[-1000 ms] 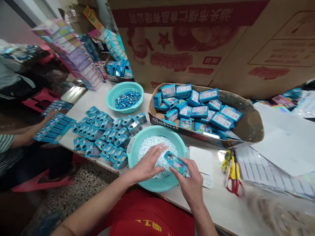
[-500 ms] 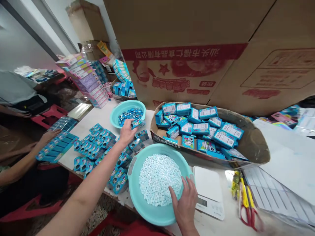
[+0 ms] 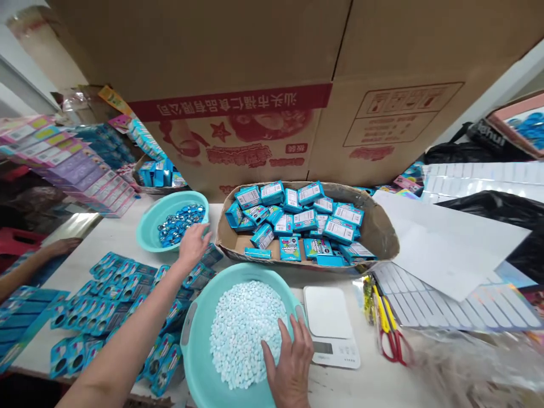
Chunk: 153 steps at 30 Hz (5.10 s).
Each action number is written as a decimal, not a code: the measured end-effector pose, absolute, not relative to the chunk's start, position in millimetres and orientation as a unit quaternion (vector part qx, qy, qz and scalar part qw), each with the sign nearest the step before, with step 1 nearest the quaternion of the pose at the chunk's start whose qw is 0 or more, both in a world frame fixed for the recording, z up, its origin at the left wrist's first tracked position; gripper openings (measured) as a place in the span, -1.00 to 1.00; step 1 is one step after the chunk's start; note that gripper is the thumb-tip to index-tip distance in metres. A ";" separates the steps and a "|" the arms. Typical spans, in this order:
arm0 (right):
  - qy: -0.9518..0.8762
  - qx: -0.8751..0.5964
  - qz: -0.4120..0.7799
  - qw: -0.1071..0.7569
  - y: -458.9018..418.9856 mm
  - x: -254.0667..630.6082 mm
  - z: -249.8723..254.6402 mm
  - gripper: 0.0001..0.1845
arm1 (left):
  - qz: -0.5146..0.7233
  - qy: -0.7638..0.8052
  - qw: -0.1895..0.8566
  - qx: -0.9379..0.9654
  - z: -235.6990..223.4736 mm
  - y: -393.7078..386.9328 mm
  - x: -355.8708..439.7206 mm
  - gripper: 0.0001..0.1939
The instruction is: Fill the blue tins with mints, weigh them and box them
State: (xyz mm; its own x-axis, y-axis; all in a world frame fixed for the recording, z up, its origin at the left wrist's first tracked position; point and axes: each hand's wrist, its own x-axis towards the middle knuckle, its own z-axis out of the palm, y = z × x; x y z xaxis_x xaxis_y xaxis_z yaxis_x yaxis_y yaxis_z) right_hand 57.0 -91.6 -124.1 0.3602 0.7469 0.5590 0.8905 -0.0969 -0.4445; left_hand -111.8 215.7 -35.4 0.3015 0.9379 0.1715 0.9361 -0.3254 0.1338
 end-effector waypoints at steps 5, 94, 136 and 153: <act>-0.556 -0.734 -0.103 0.376 -90.5 57.2 -127.0 -0.46 | 0.072 0.459 0.012 0.885 -28.3 228.3 3.1 -0.53; -0.600 -0.680 0.168 0.387 -86.2 38.1 -80.9 -0.76 | 0.491 0.420 0.723 0.246 -49.5 5.6 -53.2 -0.74; -0.526 -0.669 0.250 0.463 -83.9 40.6 -60.7 -0.74 | 0.481 0.413 0.678 0.372 -31.8 -11.6 -51.9 -0.74; -0.471 -0.645 0.290 0.527 -94.3 90.3 -58.1 -0.62 | 0.383 0.495 0.544 0.559 -81.0 29.0 -69.7 -0.77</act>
State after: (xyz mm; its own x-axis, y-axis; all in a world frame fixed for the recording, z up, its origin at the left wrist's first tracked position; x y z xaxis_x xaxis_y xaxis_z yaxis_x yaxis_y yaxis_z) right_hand 90.3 -94.3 -58.1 0.3882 0.9135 0.1220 0.3014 -0.0008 -0.9535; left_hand -69.7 29.0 -81.0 0.2168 0.9701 -0.1092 0.1370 0.0806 0.9873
